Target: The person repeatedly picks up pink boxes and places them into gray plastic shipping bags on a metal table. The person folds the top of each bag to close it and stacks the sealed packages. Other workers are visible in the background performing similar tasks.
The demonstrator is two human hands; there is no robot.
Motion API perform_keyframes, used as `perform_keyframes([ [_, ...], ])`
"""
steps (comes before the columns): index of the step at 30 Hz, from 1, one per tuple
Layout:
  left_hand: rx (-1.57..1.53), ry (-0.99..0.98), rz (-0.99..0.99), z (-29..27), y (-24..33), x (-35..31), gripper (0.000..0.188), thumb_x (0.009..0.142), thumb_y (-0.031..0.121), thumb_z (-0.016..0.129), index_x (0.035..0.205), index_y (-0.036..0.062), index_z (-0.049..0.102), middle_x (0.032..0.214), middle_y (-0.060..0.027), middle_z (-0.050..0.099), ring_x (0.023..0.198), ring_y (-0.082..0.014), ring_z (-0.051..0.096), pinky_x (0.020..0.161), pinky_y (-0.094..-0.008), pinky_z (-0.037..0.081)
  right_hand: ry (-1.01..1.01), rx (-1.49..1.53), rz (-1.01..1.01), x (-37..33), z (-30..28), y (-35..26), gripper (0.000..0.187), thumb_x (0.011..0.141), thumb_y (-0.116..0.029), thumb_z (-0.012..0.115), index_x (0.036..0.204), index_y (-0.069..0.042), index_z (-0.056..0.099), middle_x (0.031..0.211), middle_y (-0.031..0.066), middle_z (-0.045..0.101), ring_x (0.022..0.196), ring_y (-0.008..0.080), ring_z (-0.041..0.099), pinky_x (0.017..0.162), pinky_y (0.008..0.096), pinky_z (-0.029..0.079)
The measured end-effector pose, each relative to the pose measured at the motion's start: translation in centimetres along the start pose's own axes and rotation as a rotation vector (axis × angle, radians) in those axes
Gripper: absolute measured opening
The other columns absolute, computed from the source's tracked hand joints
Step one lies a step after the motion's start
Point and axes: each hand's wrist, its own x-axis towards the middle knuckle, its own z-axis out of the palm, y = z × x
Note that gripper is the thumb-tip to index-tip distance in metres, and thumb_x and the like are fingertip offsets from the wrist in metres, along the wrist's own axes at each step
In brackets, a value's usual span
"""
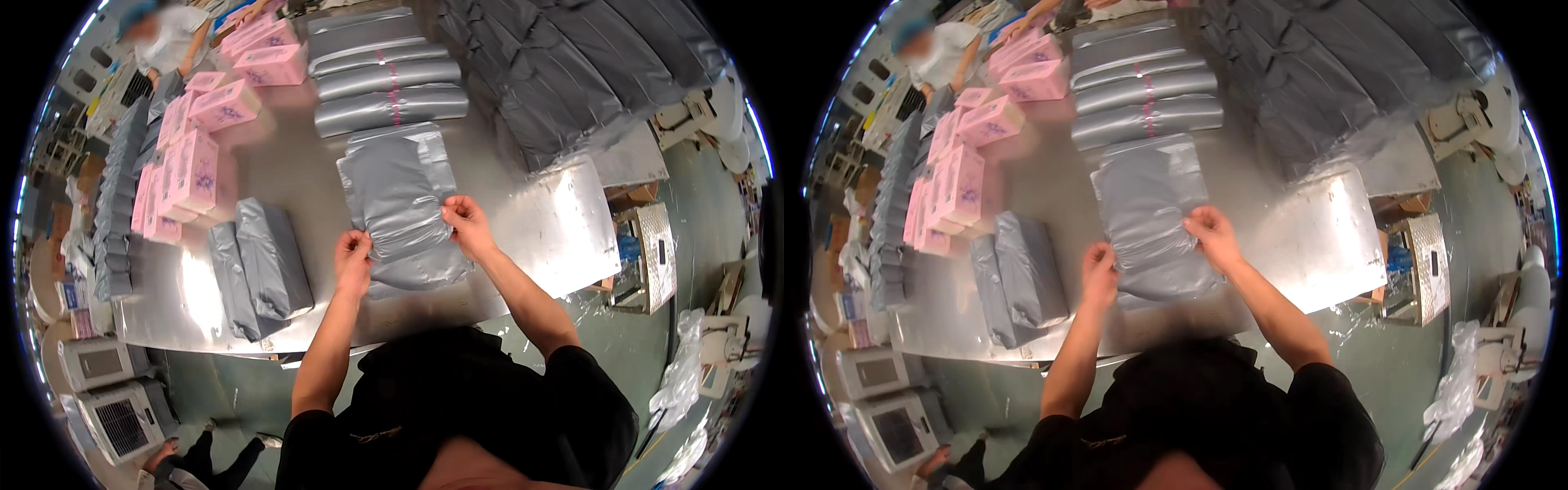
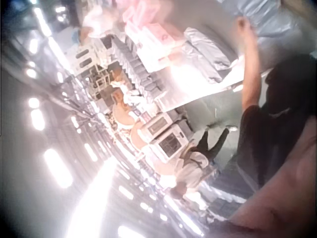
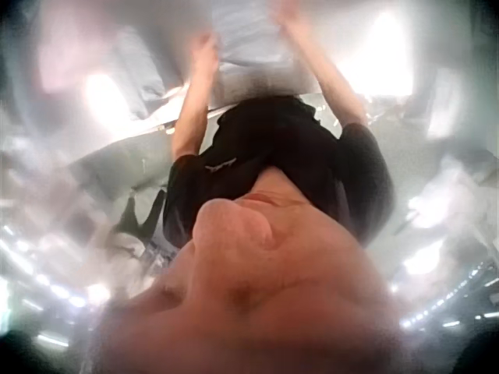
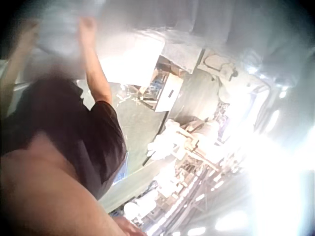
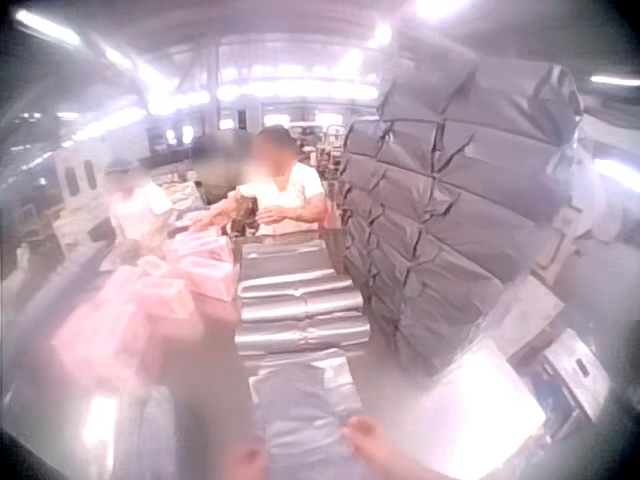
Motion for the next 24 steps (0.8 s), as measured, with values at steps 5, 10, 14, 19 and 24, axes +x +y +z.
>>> perform_keyframes([
  [5,-0.252,0.018,-0.253,-0.2,1.1,-2.6,0.025,0.106,0.031,0.06,0.123,0.0126,0.058,0.103,-0.0014,0.067,0.093,-0.0144,0.066,0.075,-0.0305,0.056,-0.2,0.362,0.42,-2.7,5.4,-3.7,0.072,0.092,-0.028,0.078,0.153,-0.019,0.042,0.122,-0.0002,0.063,0.094,0.0104,0.061,0.059,0.0307,0.049],
  [10,-0.441,0.086,-0.612,-5.8,1.8,-10.7,0.048,0.11,0.048,0.043,0.131,0.007,0.056,0.12,-0.0093,0.07,0.099,-0.0233,0.07,0.075,-0.0368,0.059,-0.341,-0.283,0.231,-2.7,12.7,-1.9,0.104,0.086,-0.037,0.083,0.165,-0.014,0.02,0.129,0.0097,0.064,0.107,0.0201,0.066,0.067,0.0355,0.055],
  [14,0.387,-0.66,-0.761,-13.7,13.9,-18.2,0.041,0.109,0.037,0.051,0.135,0.0059,0.058,0.121,-0.0111,0.072,0.094,-0.0186,0.072,0.068,-0.0291,0.057,-0.507,-0.578,0.219,-3.6,24.0,-2.8,0.111,0.084,-0.041,0.083,0.162,0.002,0.017,0.12,0.0149,0.067,0.1,0.0156,0.067,0.068,0.0329,0.056],
  [19,0.637,0.112,0.187,-27.1,31.9,-5.6,0.034,0.099,0.013,0.067,0.131,0.0019,0.062,0.114,-0.0092,0.071,0.103,-0.019,0.069,0.082,-0.0341,0.056,-0.511,-1.21,0.019,-2.8,30.7,-0.8,0.117,0.082,-0.062,0.076,0.158,0.009,0.023,0.143,0.0328,0.054,0.133,0.0465,0.053,0.111,0.0431,0.043],
  [24,1.834,0.552,0.83,-34.7,32.7,15.9,0.074,0.085,0.044,0.079,0.144,0.0081,0.052,0.149,-0.023,0.047,0.139,-0.0426,0.043,0.11,-0.054,0.039,-0.486,-1.083,-0.011,-1.9,31.9,0.9,0.093,0.083,-0.054,0.079,0.147,0.002,0.042,0.113,0.0306,0.068,0.105,0.0417,0.069,0.093,0.0423,0.053],
])
